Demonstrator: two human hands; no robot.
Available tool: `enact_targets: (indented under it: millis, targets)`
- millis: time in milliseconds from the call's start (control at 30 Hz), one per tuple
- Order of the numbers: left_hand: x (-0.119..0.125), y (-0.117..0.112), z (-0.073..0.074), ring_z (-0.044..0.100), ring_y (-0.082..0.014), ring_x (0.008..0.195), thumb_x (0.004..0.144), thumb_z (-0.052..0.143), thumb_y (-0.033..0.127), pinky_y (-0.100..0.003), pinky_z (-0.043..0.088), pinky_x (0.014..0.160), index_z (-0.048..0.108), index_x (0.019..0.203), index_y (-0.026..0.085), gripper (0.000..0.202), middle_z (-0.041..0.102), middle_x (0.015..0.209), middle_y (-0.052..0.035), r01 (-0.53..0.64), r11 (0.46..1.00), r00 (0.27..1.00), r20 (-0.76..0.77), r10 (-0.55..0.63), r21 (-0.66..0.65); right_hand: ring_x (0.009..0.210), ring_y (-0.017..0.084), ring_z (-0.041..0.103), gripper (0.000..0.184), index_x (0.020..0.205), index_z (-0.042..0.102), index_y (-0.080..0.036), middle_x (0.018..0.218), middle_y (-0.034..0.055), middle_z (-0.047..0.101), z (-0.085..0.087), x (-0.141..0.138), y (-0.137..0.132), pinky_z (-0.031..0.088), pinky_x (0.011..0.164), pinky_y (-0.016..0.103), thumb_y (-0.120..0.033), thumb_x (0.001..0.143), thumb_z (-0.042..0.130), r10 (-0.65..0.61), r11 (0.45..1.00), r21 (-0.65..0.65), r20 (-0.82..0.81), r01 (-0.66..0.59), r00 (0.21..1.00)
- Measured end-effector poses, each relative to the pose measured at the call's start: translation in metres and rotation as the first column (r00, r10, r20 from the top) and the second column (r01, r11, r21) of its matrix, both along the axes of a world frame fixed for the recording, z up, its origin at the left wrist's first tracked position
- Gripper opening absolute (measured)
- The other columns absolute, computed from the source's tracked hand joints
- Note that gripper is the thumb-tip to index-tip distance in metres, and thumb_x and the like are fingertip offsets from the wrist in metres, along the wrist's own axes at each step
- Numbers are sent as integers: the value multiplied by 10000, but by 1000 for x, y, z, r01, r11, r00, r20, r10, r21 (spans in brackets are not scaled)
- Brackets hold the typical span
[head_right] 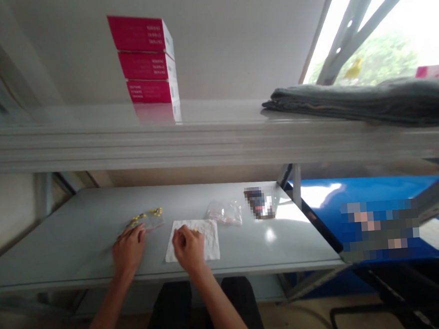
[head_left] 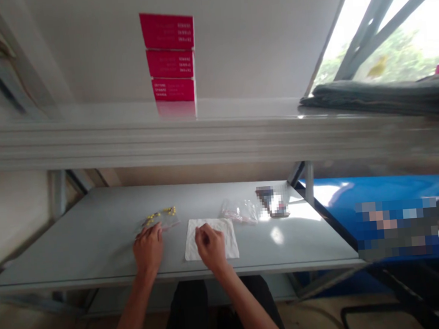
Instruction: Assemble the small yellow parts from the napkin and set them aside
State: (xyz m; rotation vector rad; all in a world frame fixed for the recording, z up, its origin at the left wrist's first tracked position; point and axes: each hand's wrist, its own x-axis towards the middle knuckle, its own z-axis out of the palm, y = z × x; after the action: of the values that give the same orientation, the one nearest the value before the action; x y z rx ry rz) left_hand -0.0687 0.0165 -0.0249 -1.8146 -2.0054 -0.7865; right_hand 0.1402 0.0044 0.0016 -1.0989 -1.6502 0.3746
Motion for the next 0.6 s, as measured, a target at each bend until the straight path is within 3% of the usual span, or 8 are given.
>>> enact_targets:
  millis: [133, 233, 300, 400, 500, 600]
  targets:
    - [-3, -4, -5, 729, -276, 856, 967, 425, 302, -383, 555, 782, 712, 1086, 153, 345, 768, 1011, -140, 56, 990, 979, 187, -80, 127, 528, 109, 561, 157, 801, 615, -201, 605, -26, 613, 4, -56, -10, 335, 540, 204, -219, 920, 515, 157, 980, -129, 22, -153, 987]
    - [-6, -10, -2, 744, -232, 776, 940, 514, 405, -337, 585, 741, 696, 1112, 180, 337, 779, 1020, -105, 193, 970, 880, 412, -238, 148, 570, 124, 608, 167, 999, 644, -205, 748, 5, 705, 0, -81, -8, 385, 548, 204, -213, 934, 491, 178, 965, -183, -75, -189, 981]
    - [-7, -14, 3, 752, -224, 763, 903, 583, 458, -325, 602, 724, 682, 1154, 188, 382, 783, 1023, -93, 295, 947, 768, 559, -313, 125, 557, 127, 611, 182, 1043, 630, -200, 790, 19, 723, -4, -88, -6, 402, 534, 208, -251, 961, 475, 146, 962, -206, -168, -180, 975]
    - [-8, -16, 13, 757, -251, 839, 829, 672, 515, -353, 621, 758, 688, 1151, 184, 462, 786, 1021, -91, 361, 924, 608, 720, -334, 124, 539, 136, 612, 171, 985, 623, -197, 739, 16, 712, -8, -87, -5, 414, 531, 216, -310, 970, 496, 79, 962, -236, -235, -136, 969]
    - [-8, -16, 20, 755, -279, 881, 767, 724, 540, -389, 624, 802, 722, 1075, 180, 474, 794, 969, -93, 377, 919, 538, 782, -316, 113, 565, 143, 629, 175, 884, 625, -201, 701, 12, 705, -9, -84, -5, 412, 549, 217, -335, 959, 540, 69, 959, -256, -215, -124, 974]
    - [-8, -16, 21, 761, -283, 847, 753, 741, 512, -401, 630, 792, 691, 1167, 169, 540, 800, 905, -88, 420, 905, 491, 821, -290, 69, 585, 144, 630, 217, 797, 603, -200, 682, 11, 690, -11, -83, -6, 386, 555, 218, -296, 972, 517, 60, 959, -264, -155, -100, 986]
